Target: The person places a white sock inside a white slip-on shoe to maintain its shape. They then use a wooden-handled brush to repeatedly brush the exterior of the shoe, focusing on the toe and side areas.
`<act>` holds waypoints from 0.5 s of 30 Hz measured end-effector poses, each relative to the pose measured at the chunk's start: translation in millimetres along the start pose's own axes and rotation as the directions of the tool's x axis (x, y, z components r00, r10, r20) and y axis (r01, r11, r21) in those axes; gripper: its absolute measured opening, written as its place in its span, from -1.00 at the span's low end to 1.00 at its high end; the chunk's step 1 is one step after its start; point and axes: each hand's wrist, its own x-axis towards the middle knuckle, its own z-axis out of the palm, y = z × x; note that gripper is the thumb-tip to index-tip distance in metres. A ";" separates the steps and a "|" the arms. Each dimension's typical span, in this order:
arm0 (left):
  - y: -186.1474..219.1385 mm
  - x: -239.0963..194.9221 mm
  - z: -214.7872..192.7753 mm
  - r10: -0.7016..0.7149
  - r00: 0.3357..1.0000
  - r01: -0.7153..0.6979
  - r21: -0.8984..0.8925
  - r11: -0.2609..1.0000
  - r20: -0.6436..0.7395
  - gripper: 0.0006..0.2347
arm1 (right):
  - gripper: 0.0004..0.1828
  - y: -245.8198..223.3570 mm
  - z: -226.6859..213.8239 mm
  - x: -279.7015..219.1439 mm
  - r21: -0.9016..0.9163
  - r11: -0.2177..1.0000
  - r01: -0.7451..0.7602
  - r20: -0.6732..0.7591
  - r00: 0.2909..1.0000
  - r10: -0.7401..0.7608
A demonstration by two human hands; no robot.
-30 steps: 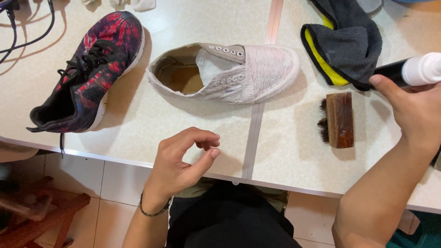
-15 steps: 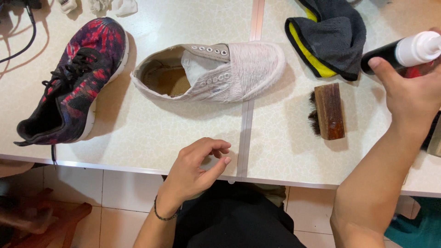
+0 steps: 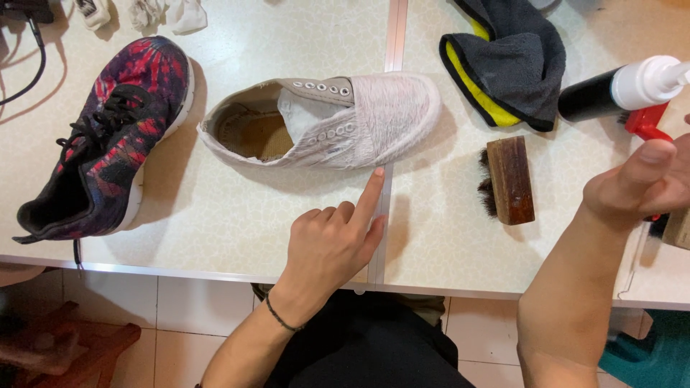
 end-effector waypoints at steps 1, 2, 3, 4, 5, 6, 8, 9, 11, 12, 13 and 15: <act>0.6 2.7 1.1 0.001 1.000 -0.001 0.000 1.000 0.000 -0.48 | -0.46 -8.1 2.0 5.4 -0.001 1.000 0.000 -0.001 1.000 0.000; 1.6 4.9 1.9 -0.023 0.999 0.022 0.050 0.999 0.026 -0.47 | -0.51 -17.1 2.5 9.6 0.039 0.996 -0.079 0.075 0.994 0.076; 2.8 7.2 2.8 -0.049 0.997 0.043 0.101 0.994 0.051 -0.45 | -0.54 -26.0 2.9 14.0 0.074 0.984 -0.159 0.153 0.977 0.147; 2.4 8.3 3.0 -0.044 0.998 0.039 0.102 0.994 0.052 -0.45 | -0.54 -28.9 3.6 14.7 0.072 0.984 -0.161 0.149 0.978 0.149; 1.9 9.4 3.1 -0.051 0.997 0.044 0.112 0.993 0.053 -0.46 | -0.60 -32.0 4.2 15.5 0.085 0.984 -0.157 0.201 0.970 0.137; 1.7 10.3 3.1 -0.057 0.997 0.051 0.122 0.991 0.053 -0.46 | -0.65 -35.2 4.8 16.4 0.099 0.983 -0.154 0.253 0.959 0.125; 2.5 11.7 2.1 -0.044 0.999 0.041 0.114 0.993 0.030 -0.49 | -0.61 -40.3 7.7 20.1 0.085 0.988 -0.131 0.272 0.957 0.104; 2.7 12.6 1.7 -0.035 0.999 0.034 0.107 0.994 0.006 -0.52 | -0.57 -42.9 9.2 22.2 0.073 0.992 -0.107 0.293 0.953 0.081; 4.0 14.7 2.2 -0.040 0.999 0.038 0.110 0.993 0.013 -0.51 | -0.57 -46.4 10.1 25.7 0.075 0.993 -0.093 0.307 0.950 0.066; 4.2 15.3 2.2 -0.049 0.999 0.046 0.115 0.992 0.019 -0.49 | -0.57 -48.2 11.5 27.4 0.081 0.994 -0.077 0.321 0.946 0.047; 4.3 15.9 2.1 -0.050 0.999 0.047 0.117 0.992 0.019 -0.49 | -0.57 -46.9 11.5 25.9 0.083 0.993 -0.078 0.321 0.946 0.047; 4.7 18.3 2.6 -0.055 0.997 0.049 0.119 0.992 0.048 -0.46 | -0.59 -43.6 11.0 23.9 0.084 0.992 -0.098 0.308 0.949 0.067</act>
